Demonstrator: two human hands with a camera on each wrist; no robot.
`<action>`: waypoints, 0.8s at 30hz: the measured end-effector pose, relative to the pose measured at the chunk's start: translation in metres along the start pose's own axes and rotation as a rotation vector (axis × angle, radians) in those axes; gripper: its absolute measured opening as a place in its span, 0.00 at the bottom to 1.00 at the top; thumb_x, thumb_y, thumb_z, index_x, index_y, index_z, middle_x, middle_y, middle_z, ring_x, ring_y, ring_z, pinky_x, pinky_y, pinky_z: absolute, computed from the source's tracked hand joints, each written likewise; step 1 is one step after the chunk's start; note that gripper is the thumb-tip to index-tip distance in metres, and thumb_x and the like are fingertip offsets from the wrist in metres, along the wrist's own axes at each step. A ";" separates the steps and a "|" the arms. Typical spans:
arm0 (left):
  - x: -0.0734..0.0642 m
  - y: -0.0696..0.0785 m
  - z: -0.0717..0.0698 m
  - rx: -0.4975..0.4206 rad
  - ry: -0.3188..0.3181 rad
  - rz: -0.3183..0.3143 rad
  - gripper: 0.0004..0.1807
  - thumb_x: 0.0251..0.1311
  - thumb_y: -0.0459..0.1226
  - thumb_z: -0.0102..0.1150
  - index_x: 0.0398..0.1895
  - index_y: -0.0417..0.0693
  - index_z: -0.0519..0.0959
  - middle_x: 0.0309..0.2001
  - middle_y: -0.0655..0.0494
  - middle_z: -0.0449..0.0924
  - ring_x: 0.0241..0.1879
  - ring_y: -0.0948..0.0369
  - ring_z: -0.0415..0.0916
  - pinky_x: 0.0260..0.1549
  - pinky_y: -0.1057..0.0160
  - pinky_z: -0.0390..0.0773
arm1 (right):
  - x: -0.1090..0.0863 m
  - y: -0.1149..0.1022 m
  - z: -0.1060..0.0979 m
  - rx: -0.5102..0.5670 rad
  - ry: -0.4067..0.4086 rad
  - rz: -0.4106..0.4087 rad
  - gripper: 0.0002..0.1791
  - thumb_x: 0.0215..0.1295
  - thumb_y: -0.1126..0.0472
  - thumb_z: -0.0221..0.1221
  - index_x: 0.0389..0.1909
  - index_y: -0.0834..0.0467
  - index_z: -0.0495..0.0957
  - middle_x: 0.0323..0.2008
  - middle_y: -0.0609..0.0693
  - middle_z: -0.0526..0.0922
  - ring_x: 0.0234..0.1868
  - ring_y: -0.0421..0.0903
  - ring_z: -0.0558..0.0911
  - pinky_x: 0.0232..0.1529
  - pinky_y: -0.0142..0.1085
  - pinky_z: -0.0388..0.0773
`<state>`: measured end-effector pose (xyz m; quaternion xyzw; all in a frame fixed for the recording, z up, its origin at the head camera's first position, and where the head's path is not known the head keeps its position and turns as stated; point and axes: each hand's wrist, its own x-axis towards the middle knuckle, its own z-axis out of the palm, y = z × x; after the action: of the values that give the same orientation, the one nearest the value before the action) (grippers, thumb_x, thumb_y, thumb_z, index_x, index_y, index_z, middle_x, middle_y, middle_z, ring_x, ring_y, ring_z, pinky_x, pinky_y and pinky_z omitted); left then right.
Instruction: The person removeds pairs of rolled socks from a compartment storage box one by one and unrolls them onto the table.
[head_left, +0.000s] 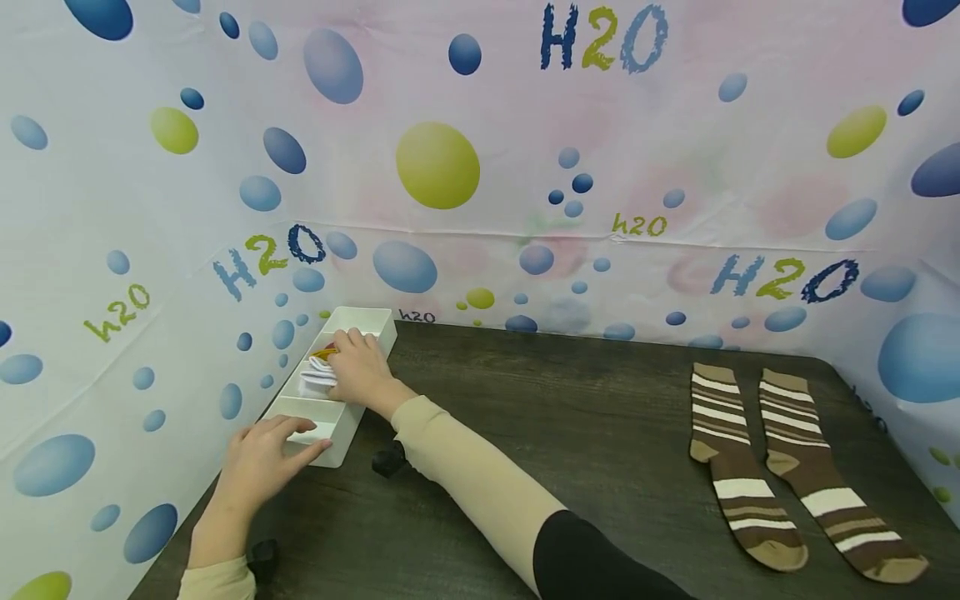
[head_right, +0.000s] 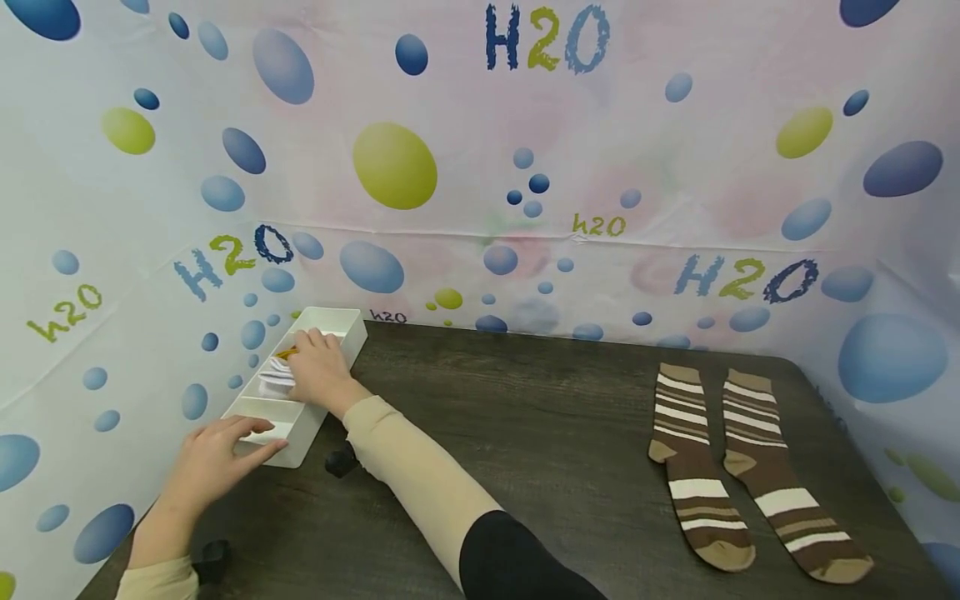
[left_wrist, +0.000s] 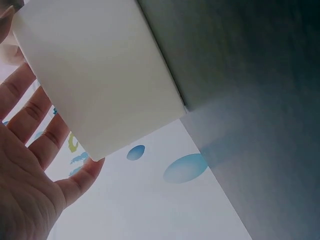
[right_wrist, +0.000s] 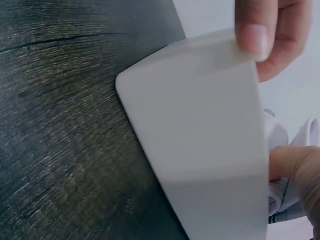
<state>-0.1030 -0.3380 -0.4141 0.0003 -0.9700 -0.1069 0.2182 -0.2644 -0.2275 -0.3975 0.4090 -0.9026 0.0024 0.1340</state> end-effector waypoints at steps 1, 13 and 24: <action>0.000 0.000 0.000 -0.001 -0.003 -0.001 0.19 0.49 0.51 0.71 0.36 0.48 0.85 0.39 0.49 0.87 0.44 0.46 0.82 0.45 0.36 0.69 | -0.001 0.001 -0.001 -0.005 0.009 0.001 0.21 0.58 0.35 0.61 0.46 0.42 0.82 0.50 0.39 0.66 0.48 0.40 0.62 0.47 0.32 0.62; 0.000 0.002 -0.001 -0.018 -0.013 -0.010 0.19 0.50 0.52 0.70 0.37 0.48 0.85 0.41 0.49 0.87 0.45 0.45 0.81 0.46 0.35 0.68 | -0.011 0.014 -0.023 0.003 0.117 0.010 0.22 0.57 0.35 0.61 0.49 0.40 0.80 0.44 0.40 0.67 0.45 0.39 0.64 0.43 0.31 0.62; 0.000 0.000 -0.001 -0.015 0.017 0.006 0.19 0.48 0.52 0.72 0.36 0.49 0.84 0.40 0.50 0.87 0.44 0.47 0.82 0.43 0.37 0.69 | -0.035 0.037 -0.029 0.026 0.152 0.020 0.28 0.55 0.33 0.63 0.56 0.38 0.77 0.42 0.41 0.66 0.43 0.40 0.62 0.43 0.32 0.61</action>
<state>-0.1028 -0.3383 -0.4134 -0.0033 -0.9673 -0.1136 0.2266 -0.2629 -0.1737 -0.3740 0.4002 -0.8938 0.0467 0.1969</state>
